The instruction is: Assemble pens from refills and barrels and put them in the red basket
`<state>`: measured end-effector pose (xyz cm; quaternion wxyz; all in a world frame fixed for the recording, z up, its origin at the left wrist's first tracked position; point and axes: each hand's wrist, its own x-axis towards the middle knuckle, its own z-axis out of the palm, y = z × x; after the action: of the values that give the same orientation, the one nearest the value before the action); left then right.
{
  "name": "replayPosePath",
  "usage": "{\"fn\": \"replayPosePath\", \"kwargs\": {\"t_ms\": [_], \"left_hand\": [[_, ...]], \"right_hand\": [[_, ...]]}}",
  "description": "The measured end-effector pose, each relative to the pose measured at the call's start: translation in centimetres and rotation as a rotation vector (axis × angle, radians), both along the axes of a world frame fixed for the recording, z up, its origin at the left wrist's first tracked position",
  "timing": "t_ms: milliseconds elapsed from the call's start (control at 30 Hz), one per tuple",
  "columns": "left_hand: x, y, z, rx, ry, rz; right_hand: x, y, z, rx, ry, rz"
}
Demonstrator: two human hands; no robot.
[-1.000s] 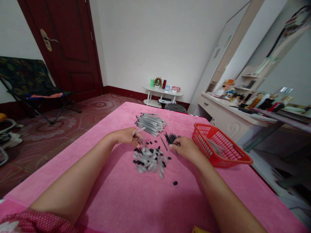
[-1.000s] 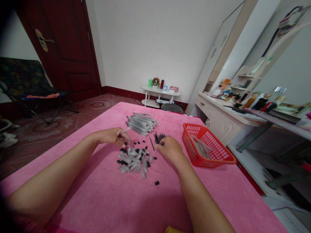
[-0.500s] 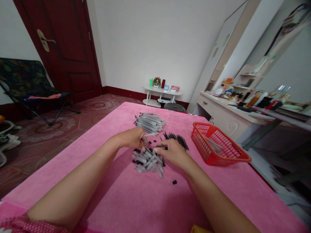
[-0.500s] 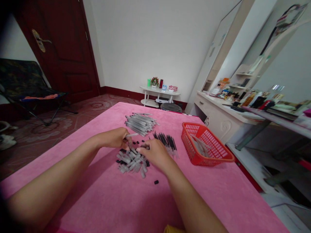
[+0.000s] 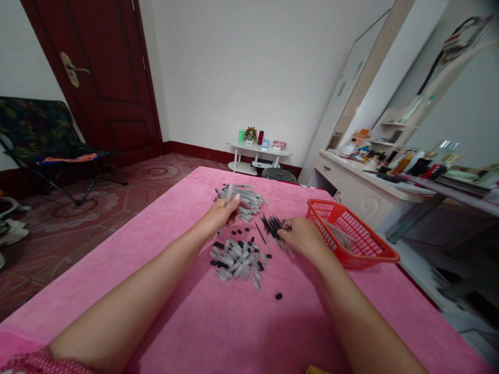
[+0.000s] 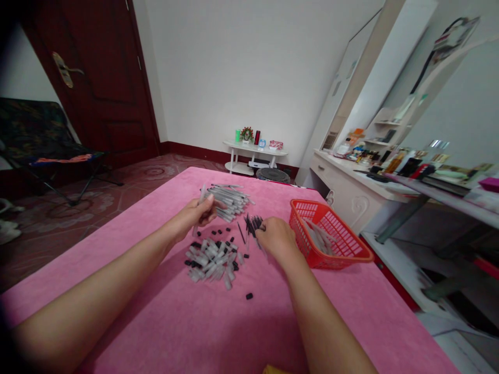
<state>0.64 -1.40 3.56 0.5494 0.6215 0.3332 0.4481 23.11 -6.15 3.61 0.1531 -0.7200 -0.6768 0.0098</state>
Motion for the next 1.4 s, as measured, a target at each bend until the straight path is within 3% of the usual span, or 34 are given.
{"fn": "replayPosePath", "kwargs": {"t_ms": [100, 300, 400, 500, 567, 700, 767, 833, 933, 1067, 1267, 1400], "left_hand": [[1.2, -0.8, -0.5, -0.053, -0.061, -0.011], [3.4, -2.2, -2.0, -0.015, -0.096, -0.02], [3.8, -2.8, -2.3, 0.028, -0.096, -0.074], [3.9, -3.2, -2.4, 0.132, 0.002, -0.103], [4.0, -3.6, -2.5, 0.26, 0.144, -0.07], [4.7, -5.1, -3.2, 0.61, 0.539, -0.089], [5.2, -6.3, -3.7, 0.75, 0.677, -0.137], [5.5, -7.4, -4.2, 0.838, 0.771, -0.148], [5.6, -8.1, -5.2, 0.899, 0.901, -0.102], [5.1, -7.9, -6.2, 0.917, 1.015, -0.021], [3.1, -7.0, -6.4, 0.916, 1.073, 0.053], [1.1, -6.6, -6.2, 0.941, 1.068, 0.065]], "right_hand": [[0.2, 0.0, 0.0, 0.061, 0.058, -0.014], [-3.6, -1.4, 0.2, 0.007, 0.453, 0.394], [-5.1, -2.2, 0.5, -0.017, 0.455, 0.46], [-4.3, -2.3, 1.8, -0.013, 0.389, 0.372], [-2.2, -2.2, 3.3, 0.029, 0.331, 0.255], [4.7, -2.3, 6.1, 0.174, 0.045, -0.13], [7.9, -2.5, 6.7, 0.117, -0.084, -0.341], [9.9, -2.6, 6.7, 0.022, -0.129, -0.392], [9.8, -2.3, 6.4, 0.05, -0.087, -0.299], [5.5, -1.6, 5.2, 0.065, 0.0, -0.04], [-1.1, -0.8, 0.3, -0.098, 0.09, 0.197], [-3.1, -0.2, -2.8, -0.069, 0.31, 0.337]]}}
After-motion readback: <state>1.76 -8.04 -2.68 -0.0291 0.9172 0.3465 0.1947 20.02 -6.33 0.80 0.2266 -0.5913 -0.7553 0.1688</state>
